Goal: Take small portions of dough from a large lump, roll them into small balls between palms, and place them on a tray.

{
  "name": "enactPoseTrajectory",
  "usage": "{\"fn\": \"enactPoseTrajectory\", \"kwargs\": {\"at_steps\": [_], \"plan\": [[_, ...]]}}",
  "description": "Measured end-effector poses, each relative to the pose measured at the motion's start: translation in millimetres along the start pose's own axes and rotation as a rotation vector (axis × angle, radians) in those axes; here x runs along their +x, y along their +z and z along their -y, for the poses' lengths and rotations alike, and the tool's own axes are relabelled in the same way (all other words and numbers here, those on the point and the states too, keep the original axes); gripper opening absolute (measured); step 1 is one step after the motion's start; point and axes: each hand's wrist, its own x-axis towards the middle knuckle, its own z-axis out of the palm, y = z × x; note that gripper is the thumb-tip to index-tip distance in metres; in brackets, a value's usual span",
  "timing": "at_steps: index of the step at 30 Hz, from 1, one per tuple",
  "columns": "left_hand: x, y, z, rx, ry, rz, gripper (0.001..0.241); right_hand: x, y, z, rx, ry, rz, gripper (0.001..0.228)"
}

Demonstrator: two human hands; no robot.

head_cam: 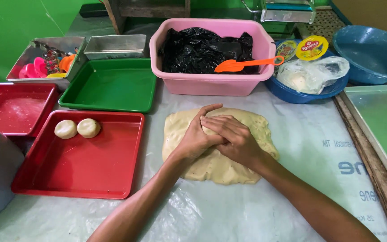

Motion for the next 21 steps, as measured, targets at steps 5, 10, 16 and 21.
{"fn": "enactPoseTrajectory", "kwargs": {"at_steps": [5, 10, 16, 21], "plan": [[0.9, -1.1, 6.0, -0.01, 0.038, 0.031, 0.091, 1.3, -0.4, 0.8, -0.017, -0.026, -0.018, 0.028], [2.5, -7.3, 16.2, 0.015, 0.034, 0.045, 0.089, 1.5, -0.2, 1.6, -0.027, -0.046, -0.002, 0.026], [0.4, -2.3, 0.7, -0.042, -0.029, -0.001, 0.09, -0.3, 0.8, -2.0, -0.035, -0.034, -0.027, 0.028], [-1.3, -7.5, -6.2, -0.052, -0.04, -0.021, 0.098, -4.3, 0.5, -3.8, -0.073, 0.049, 0.001, 0.035]]}}
